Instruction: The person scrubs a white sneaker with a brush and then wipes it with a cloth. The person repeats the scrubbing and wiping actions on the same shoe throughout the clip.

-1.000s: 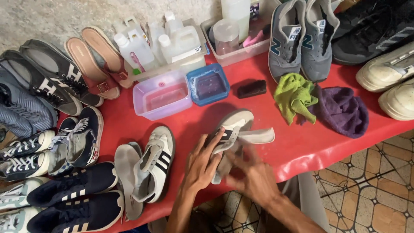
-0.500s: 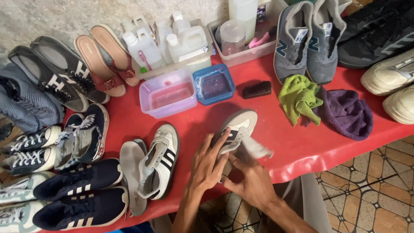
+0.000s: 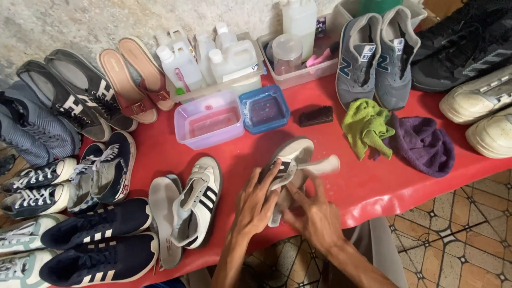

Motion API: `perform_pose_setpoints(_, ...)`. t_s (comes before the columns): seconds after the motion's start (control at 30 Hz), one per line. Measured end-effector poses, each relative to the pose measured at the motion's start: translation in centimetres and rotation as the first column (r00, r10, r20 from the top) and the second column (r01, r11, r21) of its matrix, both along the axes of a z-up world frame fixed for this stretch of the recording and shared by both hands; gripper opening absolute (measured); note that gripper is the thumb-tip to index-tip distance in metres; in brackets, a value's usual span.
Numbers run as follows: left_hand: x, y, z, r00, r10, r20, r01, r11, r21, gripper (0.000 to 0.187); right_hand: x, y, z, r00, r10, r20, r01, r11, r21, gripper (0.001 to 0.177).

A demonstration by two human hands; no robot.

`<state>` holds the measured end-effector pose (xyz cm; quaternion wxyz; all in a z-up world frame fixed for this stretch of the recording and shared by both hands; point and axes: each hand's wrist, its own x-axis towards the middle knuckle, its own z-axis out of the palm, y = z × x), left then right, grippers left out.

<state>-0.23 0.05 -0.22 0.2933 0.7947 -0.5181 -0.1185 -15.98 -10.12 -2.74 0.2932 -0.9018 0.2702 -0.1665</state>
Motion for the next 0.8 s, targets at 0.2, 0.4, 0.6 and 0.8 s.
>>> perform_pose_setpoints(0.2,0.2,-0.5,-0.1,1.000,-0.008,0.022,0.009,0.998,-0.060,0.070,0.4,-0.3,0.4,0.998,0.018,0.061,-0.019,1.000,0.014,0.063)
perform_pose_setpoints(0.4,-0.1,0.2,0.2,1.000,0.011,-0.018,-0.011,1.000,0.005,0.071,0.4,0.2,2.1,0.999,0.037,0.023,-0.040,0.986,0.165,0.062)
perform_pose_setpoints(0.6,0.0,0.0,0.1,1.000,0.012,-0.013,-0.012,1.000,-0.019,0.071,0.3,0.1,2.4,0.990,0.028,0.136,-0.052,0.983,0.179,0.065)
perform_pose_setpoints(0.8,0.2,-0.4,0.6,1.000,0.025,-0.019,-0.025,1.000,-0.014,0.070,0.8,-0.1,1.7,0.994,0.005,0.105,-0.013,0.998,0.067,0.062)
